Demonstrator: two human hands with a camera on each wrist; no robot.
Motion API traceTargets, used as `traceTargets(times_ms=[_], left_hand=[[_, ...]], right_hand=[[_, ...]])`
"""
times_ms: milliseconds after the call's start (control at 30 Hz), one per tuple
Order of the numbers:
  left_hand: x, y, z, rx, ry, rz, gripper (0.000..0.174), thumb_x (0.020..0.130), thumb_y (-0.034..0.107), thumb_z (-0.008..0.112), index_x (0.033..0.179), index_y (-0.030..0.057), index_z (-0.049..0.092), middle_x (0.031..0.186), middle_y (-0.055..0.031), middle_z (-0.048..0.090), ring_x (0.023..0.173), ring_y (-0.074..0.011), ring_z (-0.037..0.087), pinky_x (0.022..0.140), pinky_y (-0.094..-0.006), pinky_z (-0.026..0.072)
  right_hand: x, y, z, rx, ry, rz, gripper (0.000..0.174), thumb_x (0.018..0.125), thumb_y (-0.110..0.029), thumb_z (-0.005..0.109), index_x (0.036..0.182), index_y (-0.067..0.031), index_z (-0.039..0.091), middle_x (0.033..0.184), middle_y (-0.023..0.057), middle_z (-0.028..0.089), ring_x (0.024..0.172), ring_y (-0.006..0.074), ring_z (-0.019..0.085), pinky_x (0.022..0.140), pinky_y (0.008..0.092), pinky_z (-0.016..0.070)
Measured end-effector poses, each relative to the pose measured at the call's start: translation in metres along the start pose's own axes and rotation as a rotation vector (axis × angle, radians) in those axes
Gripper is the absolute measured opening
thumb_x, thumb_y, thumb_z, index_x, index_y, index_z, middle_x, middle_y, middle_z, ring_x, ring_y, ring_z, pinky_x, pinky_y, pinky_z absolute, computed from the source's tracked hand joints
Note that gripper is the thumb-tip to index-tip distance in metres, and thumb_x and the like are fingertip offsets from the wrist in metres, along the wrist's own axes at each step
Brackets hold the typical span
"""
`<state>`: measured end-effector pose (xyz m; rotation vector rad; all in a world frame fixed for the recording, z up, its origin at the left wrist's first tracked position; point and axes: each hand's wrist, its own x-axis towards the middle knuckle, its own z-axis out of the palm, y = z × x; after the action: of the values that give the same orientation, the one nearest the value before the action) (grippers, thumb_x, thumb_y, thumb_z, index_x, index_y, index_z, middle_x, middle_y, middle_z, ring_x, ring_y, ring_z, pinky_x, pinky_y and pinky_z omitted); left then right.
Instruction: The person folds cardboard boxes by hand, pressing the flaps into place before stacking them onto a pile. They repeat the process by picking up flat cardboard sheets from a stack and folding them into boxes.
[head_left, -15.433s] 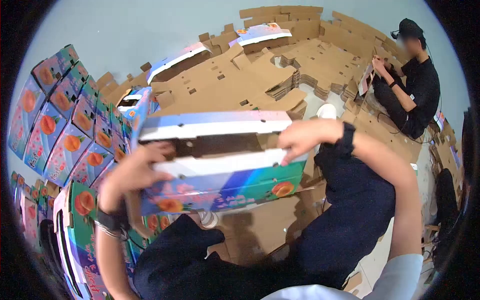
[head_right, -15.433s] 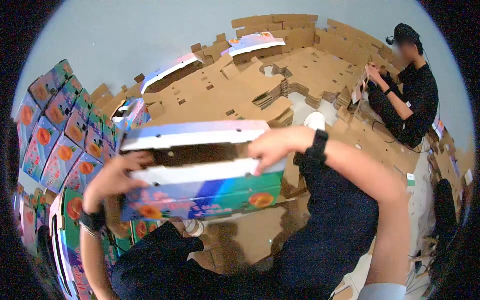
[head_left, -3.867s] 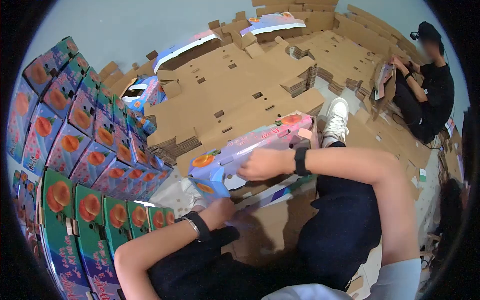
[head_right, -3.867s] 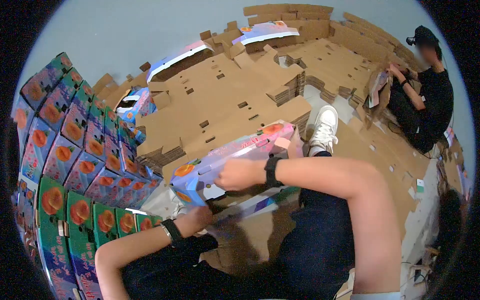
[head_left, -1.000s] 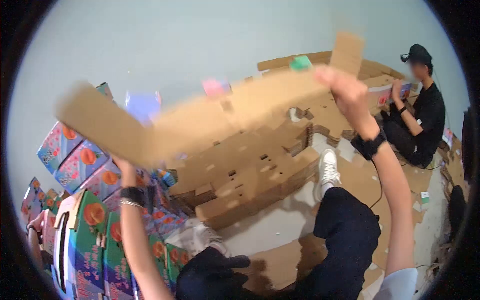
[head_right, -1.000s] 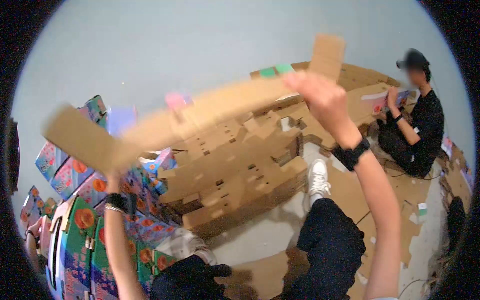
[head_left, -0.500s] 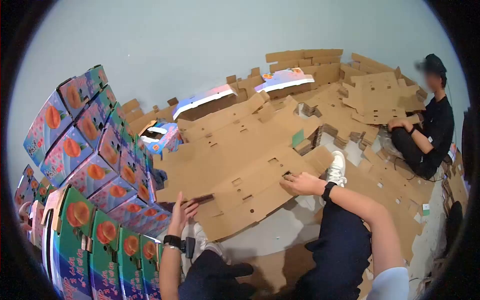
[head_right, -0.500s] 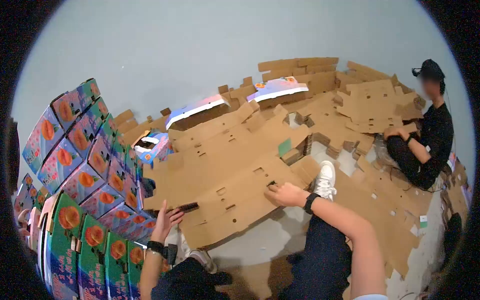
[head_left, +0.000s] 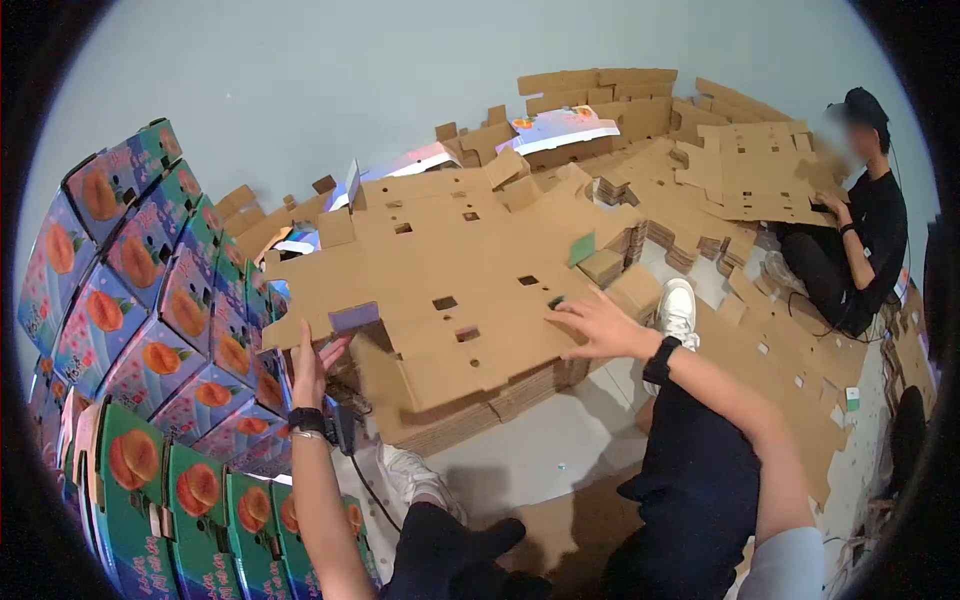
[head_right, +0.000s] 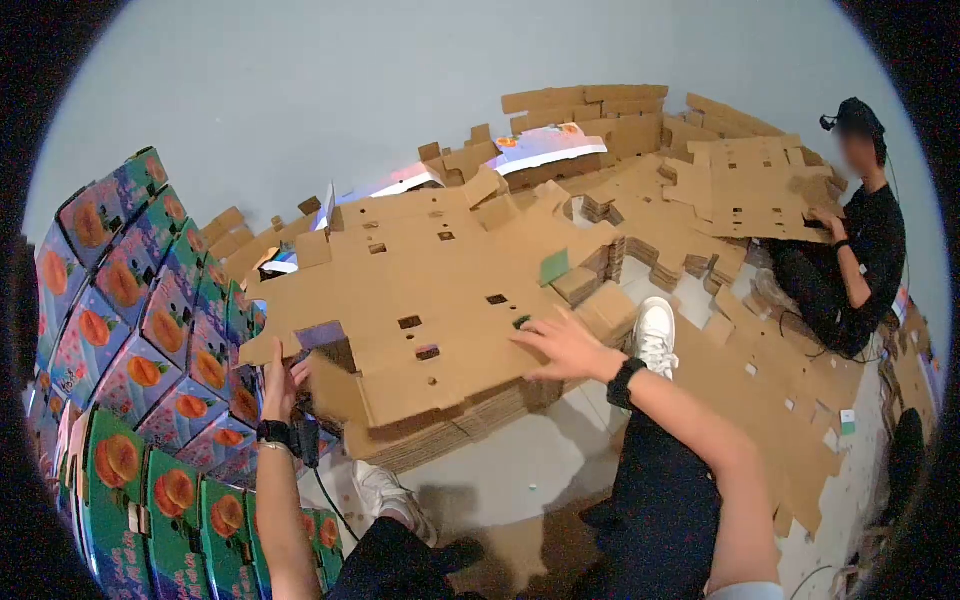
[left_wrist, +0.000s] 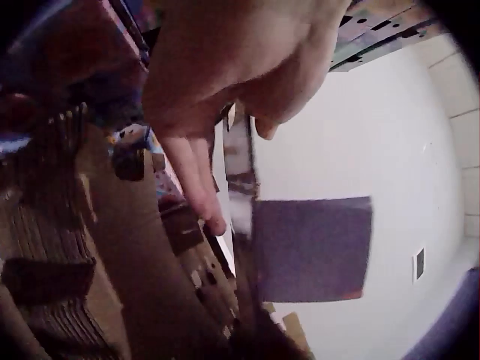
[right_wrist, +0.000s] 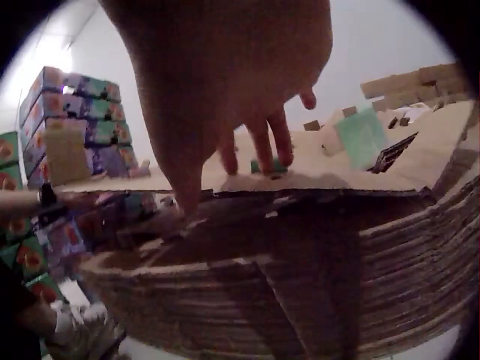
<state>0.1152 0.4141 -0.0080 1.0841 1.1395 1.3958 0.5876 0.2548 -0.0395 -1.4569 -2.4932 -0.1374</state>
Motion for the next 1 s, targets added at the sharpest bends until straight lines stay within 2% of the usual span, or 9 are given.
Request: traceTargets(times_ms=[200,233,267,333,433,633,767,833,1000], left_hand=[[0.004,-0.053,-0.044,0.503,-0.177,-0.418,0.054,0.093,0.044,0.052,0.123,-0.0003,0.051,0.094,-0.0117,0.065,0.072,-0.0204,0.066,0.056,-0.0227,0.0479],[-0.016,-0.057,-0.045,0.671,-0.197,-0.309,0.072,0.087,0.062,0.050,0.123,0.0002,0.053,0.111,-0.0177,0.060,0.102,-0.0252,0.060,0.084,-0.0417,0.0460],[-0.050,-0.044,-0.019,0.659,-0.135,-0.261,0.067,0.087,0.058,0.054,0.122,0.0011,0.053,0.110,-0.0168,0.059,0.103,-0.0264,0.057,0.088,-0.0397,0.0443],[-0.060,-0.097,-0.013,0.740,-0.199,0.038,0.061,0.086,0.053,0.057,0.118,0.0011,0.054,0.112,-0.0168,0.056,0.105,-0.0307,0.055,0.092,-0.0392,0.0429],[-0.093,-0.094,0.010,1.228,-0.208,0.135,0.059,0.087,0.049,0.059,0.121,0.0006,0.051,0.117,-0.0188,0.054,0.109,-0.0352,0.053,0.095,-0.0400,0.0415],[-0.113,-0.096,0.014,1.381,-0.197,0.226,0.056,0.093,0.041,0.053,0.130,-0.0010,0.045,0.124,-0.0236,0.053,0.120,-0.0386,0.049,0.103,-0.0424,0.0365],[-0.106,-0.154,-0.013,0.790,-0.207,0.056,0.053,0.099,0.041,0.045,0.130,-0.0014,0.043,0.133,-0.0277,0.047,0.126,-0.0380,0.044,0.105,-0.0412,0.0334],[-0.090,-0.183,-0.027,0.761,-0.211,0.048,0.054,0.099,0.042,0.045,0.131,-0.0015,0.042,0.133,-0.0284,0.047,0.126,-0.0382,0.044,0.105,-0.0407,0.0331],[-0.093,-0.176,-0.037,0.687,-0.143,0.069,0.058,0.098,0.047,0.043,0.129,-0.0025,0.043,0.120,-0.0323,0.054,0.118,-0.0394,0.052,0.100,-0.0412,0.0386]], right_hand=[[-0.003,0.021,0.035,-0.110,-0.110,0.119,0.063,0.086,-0.055,0.057,0.128,-0.0083,0.052,0.118,0.0126,0.057,0.105,0.0305,0.057,0.093,0.0425,0.0395],[-0.008,0.020,0.045,-0.208,-0.056,0.078,0.063,0.085,-0.055,0.057,0.127,-0.0078,0.052,0.116,0.0132,0.057,0.102,0.0304,0.058,0.092,0.0430,0.0401],[-0.012,0.018,0.053,-0.303,-0.004,0.036,0.064,0.085,-0.056,0.057,0.126,-0.0072,0.052,0.115,0.0139,0.057,0.100,0.0304,0.059,0.091,0.0435,0.0407],[-0.017,0.019,0.055,-0.287,0.064,0.055,0.063,0.084,-0.055,0.057,0.125,-0.0069,0.052,0.115,0.0152,0.056,0.098,0.0293,0.059,0.089,0.0438,0.0417],[-0.023,0.017,0.048,-0.342,0.049,0.129,0.058,0.085,-0.051,0.058,0.123,-0.0072,0.054,0.114,0.0149,0.059,0.099,0.0282,0.060,0.091,0.0444,0.0411],[-0.036,0.059,0.057,-0.294,-0.200,0.535,0.042,0.086,-0.030,0.055,0.123,-0.0095,0.056,0.111,0.0164,0.062,0.106,0.0331,0.060,0.088,0.0503,0.0476],[-0.059,0.071,0.051,-0.114,0.004,0.590,0.048,0.087,-0.035,0.055,0.128,-0.0117,0.053,0.118,0.0210,0.059,0.112,0.0372,0.057,0.094,0.0504,0.0455],[-0.069,0.087,0.046,-0.016,-0.111,0.875,0.056,0.087,-0.042,0.055,0.135,-0.0145,0.047,0.127,0.0228,0.053,0.117,0.0408,0.053,0.096,0.0504,0.0445],[-0.045,0.071,0.007,-0.014,-0.188,0.878,0.044,0.086,-0.042,0.057,0.118,-0.0131,0.065,0.114,0.0165,0.065,0.107,0.0431,0.059,0.099,0.0504,0.0414]])
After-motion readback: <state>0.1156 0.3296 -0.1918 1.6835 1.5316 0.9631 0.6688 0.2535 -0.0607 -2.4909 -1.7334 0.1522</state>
